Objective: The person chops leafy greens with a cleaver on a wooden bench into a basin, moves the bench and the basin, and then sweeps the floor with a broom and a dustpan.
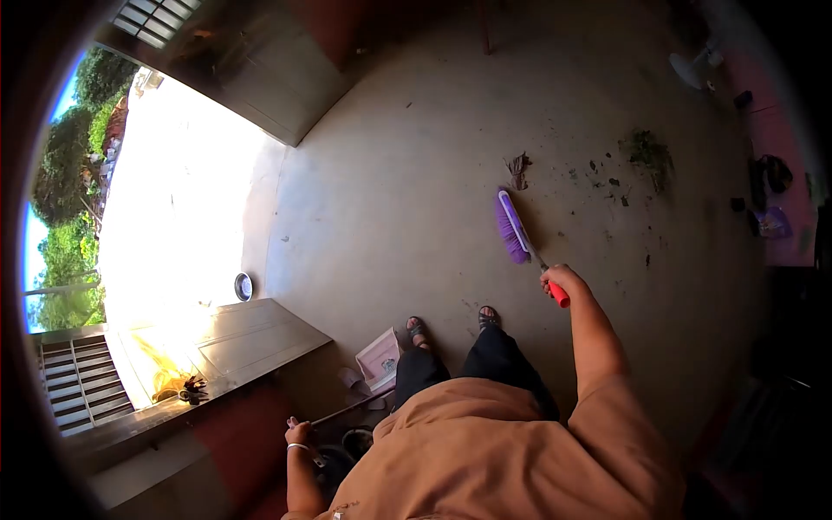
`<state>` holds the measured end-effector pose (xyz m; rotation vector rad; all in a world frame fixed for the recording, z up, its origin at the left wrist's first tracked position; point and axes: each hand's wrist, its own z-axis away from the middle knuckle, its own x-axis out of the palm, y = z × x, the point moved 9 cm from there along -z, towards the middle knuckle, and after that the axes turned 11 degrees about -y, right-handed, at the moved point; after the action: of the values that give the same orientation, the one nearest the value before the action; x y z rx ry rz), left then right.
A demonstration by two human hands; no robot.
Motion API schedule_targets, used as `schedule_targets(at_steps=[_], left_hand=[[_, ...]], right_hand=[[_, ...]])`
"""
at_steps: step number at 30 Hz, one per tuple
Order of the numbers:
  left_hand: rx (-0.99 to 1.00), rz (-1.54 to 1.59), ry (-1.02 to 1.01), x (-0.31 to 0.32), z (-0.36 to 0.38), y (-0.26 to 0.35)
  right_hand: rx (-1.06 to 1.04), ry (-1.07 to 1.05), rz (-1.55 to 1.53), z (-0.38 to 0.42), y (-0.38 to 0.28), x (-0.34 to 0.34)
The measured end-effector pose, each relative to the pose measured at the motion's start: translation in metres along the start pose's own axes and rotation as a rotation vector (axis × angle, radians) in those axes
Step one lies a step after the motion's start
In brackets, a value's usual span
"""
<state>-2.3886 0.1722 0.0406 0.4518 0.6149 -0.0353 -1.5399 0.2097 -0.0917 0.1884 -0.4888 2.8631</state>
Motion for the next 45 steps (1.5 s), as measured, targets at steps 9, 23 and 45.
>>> schedule_targets(at_steps=[9,23,45], left_hand=[[0.121,0.207,-0.111,0.153,0.049,0.097],[-0.005,-0.662,-0.222,0.279,0.037,0.234],[0.143,-1.133,-0.098,0.43,0.131,0.368]], right_hand=[[-0.254,-0.271,-0.255,0.026,-0.039,0.055],[-0.106,-0.355,-0.527,-0.095,-0.158,-0.027],[0.001,-0.212,-0.13,-0.021,-0.145,-0.222]])
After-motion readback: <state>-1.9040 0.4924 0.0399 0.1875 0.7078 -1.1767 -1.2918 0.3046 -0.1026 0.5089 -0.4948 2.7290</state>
